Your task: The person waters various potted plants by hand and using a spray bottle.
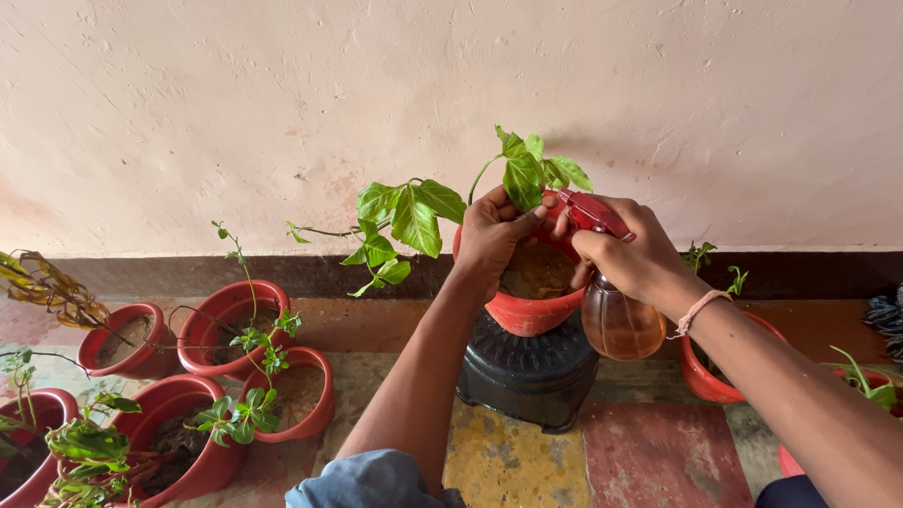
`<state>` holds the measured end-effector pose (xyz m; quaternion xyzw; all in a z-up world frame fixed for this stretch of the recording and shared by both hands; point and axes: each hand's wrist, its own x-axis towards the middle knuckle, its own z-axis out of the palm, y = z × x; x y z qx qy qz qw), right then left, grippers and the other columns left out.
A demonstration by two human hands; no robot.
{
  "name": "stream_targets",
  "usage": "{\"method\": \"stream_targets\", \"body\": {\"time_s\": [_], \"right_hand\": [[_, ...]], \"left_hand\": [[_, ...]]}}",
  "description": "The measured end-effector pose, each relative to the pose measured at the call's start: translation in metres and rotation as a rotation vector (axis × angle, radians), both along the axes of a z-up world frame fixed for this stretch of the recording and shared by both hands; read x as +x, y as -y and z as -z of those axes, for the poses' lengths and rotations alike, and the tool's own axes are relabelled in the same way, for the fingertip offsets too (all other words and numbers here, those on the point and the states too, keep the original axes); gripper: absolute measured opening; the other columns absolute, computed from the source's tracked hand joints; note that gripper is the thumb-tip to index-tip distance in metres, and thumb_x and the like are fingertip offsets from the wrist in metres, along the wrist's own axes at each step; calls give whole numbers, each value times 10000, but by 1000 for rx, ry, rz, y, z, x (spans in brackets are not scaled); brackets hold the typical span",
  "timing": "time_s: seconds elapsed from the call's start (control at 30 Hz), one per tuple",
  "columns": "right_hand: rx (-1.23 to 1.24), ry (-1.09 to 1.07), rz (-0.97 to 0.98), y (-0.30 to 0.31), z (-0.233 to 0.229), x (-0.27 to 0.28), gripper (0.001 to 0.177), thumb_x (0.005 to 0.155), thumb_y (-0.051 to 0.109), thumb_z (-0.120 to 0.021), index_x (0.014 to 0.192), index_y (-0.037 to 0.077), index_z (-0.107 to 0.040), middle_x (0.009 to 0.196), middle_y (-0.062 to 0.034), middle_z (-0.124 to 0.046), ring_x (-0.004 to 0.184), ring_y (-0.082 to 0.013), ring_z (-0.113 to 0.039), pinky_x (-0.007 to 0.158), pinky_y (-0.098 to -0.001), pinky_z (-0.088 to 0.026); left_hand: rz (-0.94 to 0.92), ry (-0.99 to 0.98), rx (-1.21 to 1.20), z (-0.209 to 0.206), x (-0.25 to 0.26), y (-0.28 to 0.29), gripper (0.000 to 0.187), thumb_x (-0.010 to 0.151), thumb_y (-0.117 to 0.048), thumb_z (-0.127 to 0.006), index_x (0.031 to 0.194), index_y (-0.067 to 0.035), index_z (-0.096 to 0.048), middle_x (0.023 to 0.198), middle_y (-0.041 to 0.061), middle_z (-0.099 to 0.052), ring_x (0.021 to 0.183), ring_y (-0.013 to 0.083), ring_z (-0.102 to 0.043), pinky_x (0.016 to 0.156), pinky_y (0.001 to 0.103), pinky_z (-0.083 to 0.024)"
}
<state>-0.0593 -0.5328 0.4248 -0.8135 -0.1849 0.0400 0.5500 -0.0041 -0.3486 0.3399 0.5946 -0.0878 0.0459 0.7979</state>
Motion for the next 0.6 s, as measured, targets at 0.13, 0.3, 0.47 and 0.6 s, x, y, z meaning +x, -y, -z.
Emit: {"method": "stream_targets", "body": {"time_s": [0.13,0.3,0.47,0.6], "right_hand": [[-69,-9,49,-2,-1,0,195,800,90,-524,872,-2,-680,648,-100,-614,482,-198,-640,499,-356,-527],[-52,27,103,0,-4,0,190,815,85,-558,832,-35,-704,614,-111,-613,476,-197,-613,488,-358,-499],[32,-4,51,3,3,5,214,795,70,-532,924,4,-690,685,-83,-628,558,-185,-634,578,-342,-547],[254,-81,-21,6,14,13,279,792,54,-537,1012,-19,-693,757,-115,-633,640,-210,-662,664,-348,-527]], "left_hand": [[-16,-17,-1,-5,-2,-1,240,944,-166,-735,1157,-64,-694,1035,26,-788,871,70,-720,681,222,-545],[-15,-48,10,-10,-7,-2,288,969,-299,-685,1161,-84,-683,1032,22,-790,858,87,-737,674,243,-528],[-73,-123,6,-10,-6,-2,381,1009,-436,-611,1068,-79,-729,952,-10,-770,835,83,-725,661,248,-499],[-118,-97,53,1,4,-3,407,1014,-431,-620,1071,-51,-752,893,-15,-749,809,52,-661,676,231,-497]]}}
